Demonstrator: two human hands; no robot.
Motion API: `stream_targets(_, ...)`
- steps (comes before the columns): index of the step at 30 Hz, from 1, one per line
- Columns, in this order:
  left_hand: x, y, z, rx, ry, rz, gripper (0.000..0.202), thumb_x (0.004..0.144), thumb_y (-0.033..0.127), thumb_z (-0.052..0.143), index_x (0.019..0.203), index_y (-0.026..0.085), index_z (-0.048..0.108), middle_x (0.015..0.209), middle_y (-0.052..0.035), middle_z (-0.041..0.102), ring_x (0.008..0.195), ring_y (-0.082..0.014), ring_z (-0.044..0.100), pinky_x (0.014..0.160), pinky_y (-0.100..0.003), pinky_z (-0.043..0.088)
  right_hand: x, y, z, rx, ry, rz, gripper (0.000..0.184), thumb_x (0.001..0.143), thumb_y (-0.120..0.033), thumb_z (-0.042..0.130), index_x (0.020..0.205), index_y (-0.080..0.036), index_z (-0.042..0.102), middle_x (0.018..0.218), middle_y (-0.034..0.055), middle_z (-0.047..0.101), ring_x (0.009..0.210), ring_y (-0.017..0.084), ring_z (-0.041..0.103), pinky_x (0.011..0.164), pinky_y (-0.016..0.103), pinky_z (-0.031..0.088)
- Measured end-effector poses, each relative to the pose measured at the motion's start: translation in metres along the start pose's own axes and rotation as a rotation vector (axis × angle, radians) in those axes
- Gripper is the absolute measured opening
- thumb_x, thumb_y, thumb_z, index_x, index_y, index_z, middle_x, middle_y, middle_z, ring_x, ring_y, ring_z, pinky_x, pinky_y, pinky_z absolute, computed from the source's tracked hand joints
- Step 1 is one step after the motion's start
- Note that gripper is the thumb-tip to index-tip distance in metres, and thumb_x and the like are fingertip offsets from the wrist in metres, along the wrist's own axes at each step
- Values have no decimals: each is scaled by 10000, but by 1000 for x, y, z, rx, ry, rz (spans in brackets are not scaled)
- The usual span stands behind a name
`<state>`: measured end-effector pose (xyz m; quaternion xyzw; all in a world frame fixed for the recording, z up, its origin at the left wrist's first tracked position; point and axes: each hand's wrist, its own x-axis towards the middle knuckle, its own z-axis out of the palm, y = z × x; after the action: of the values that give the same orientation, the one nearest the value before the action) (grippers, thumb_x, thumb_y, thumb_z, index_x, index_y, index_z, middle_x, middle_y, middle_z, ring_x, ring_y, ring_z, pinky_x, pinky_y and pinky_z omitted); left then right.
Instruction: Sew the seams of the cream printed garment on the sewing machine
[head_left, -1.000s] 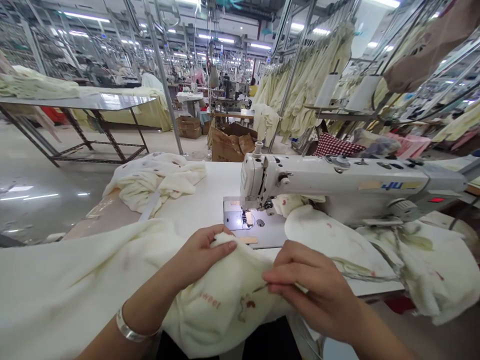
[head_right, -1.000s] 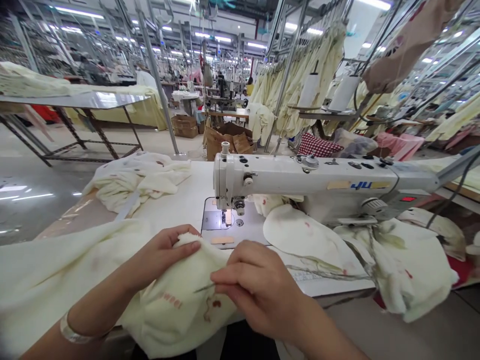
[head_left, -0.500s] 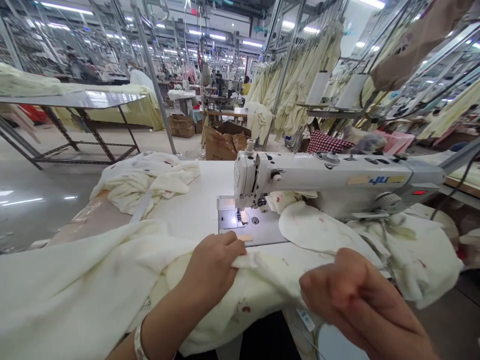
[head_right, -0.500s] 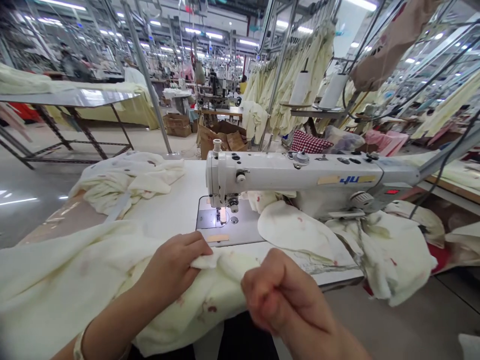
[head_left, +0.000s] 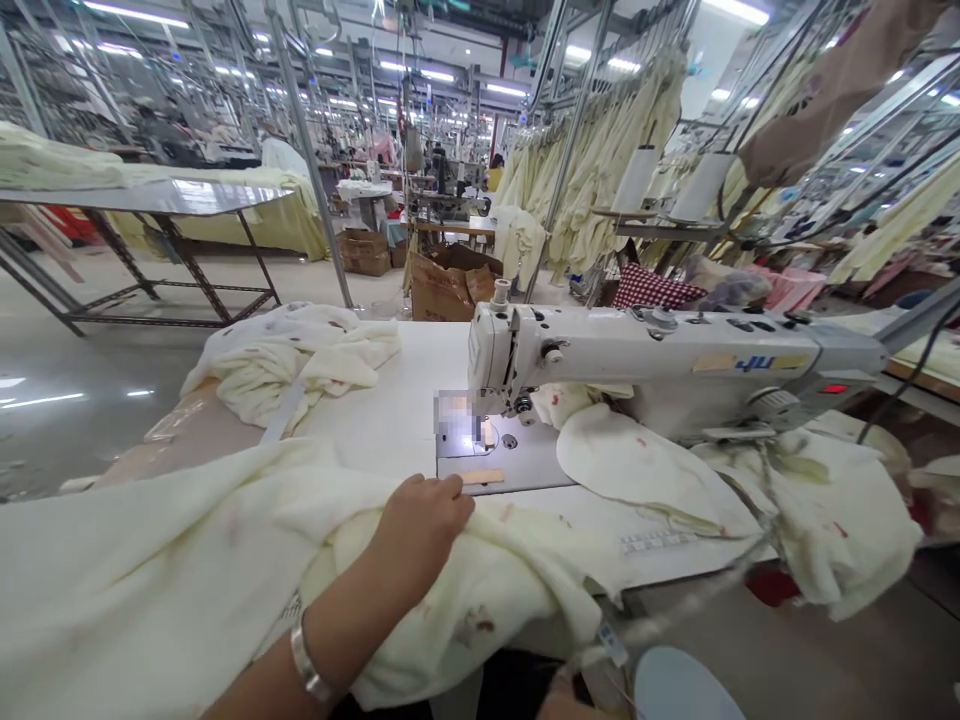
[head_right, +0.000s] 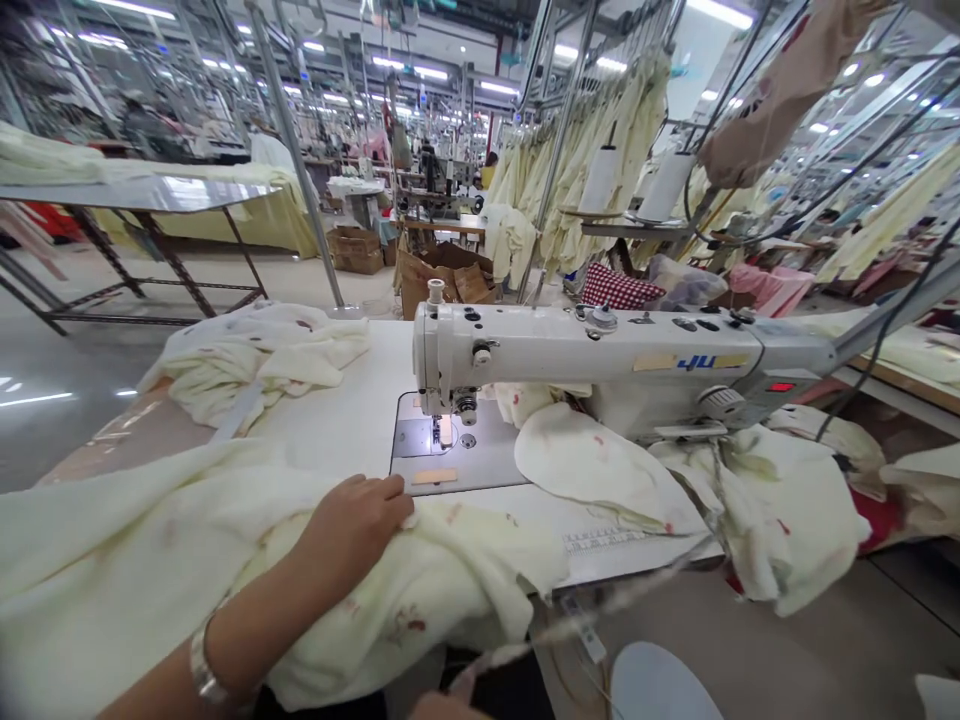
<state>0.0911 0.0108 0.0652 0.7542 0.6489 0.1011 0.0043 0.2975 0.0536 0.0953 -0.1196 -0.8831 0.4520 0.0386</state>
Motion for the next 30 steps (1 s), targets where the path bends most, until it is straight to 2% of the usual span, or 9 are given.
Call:
stream_targets(3, -11, -8, -7, -141, 54, -33, 213, 878, 147, 422, 838, 199, 624, 802, -26, 617, 754, -175, 583, 688, -313, 440, -15, 25, -17, -189, 155, 155, 184, 902, -305, 535, 1027, -203, 623, 1031, 66, 639, 880, 194, 613, 751, 356, 505)
stream_targets(6, -24, -12, -18, -377, 132, -76, 254, 919, 240, 350, 947, 240, 603, 892, -17, 618, 828, -175, 567, 747, -317, 440, -20, 47, -43, -562, 484, 260, 160, 770, -257, 661, 917, -194, 663, 842, 70, 690, 812, 279, 634, 703, 410, 461)
stream_targets(9, -30, -10, -23, -496, 159, -98, 217, 912, 328, 397, 932, 259, 602, 882, -3, 620, 822, -178, 562, 742, -306, 438, -2, 55, -55, -725, 737, 201, 161, 770, -289, 667, 886, -191, 614, 814, 54, 687, 787, 259, 639, 729, 400, 445)
stream_targets(13, -32, -6, -26, -547, 192, -123, 193, 890, 360, 464, 840, 249, 614, 817, 9, 618, 793, -166, 561, 720, -276, 436, 45, 55, -51, -690, 864, 81, 272, 825, -406, 617, 966, -181, 555, 772, 27, 664, 675, 170, 625, 653, 292, 459)
stream_targets(17, -37, -8, -30, -571, 230, -160, 188, 887, 337, 469, 817, 247, 619, 809, 15, 618, 800, -154, 564, 735, -260, 437, 72, 61, -51, -681, 925, -22, 160, 861, -345, 578, 860, -185, 569, 717, 18, 642, 600, 140, 595, 615, 264, 450)
stream_targets(22, -39, -10, -33, -606, 254, -125, 189, 882, 293, 441, 857, 255, 625, 834, 12, 634, 804, -156, 574, 726, -262, 449, 72, 60, -58, -684, 885, -78, 88, 880, -241, 532, 853, -189, 599, 779, 41, 623, 651, 146, 579, 627, 263, 444)
stream_targets(25, -38, -9, -35, -615, 281, -162, 182, 873, 285, 443, 868, 262, 624, 841, 16, 634, 815, -158, 570, 743, -268, 441, 58, 46, -53, -674, 907, -65, 102, 892, -261, 520, 920, -195, 592, 836, 51, 610, 691, 150, 571, 634, 262, 439)
stream_targets(27, -38, -9, -37, -613, 306, -200, 172, 868, 320, 458, 855, 265, 621, 818, 21, 631, 801, -159, 568, 736, -265, 436, 39, 35, -43, -655, 921, -48, 146, 892, -321, 529, 848, -191, 579, 753, 30, 582, 626, 138, 538, 595, 254, 419)
stream_targets(30, -39, -14, -40, -589, 322, -268, 179, 861, 377, 475, 830, 272, 616, 777, 38, 630, 754, -151, 572, 727, -249, 437, 5, 22, -18, -586, 722, 79, 361, 833, -489, 588, 636, -192, 532, 561, -25, 510, 501, 111, 472, 500, 239, 334)
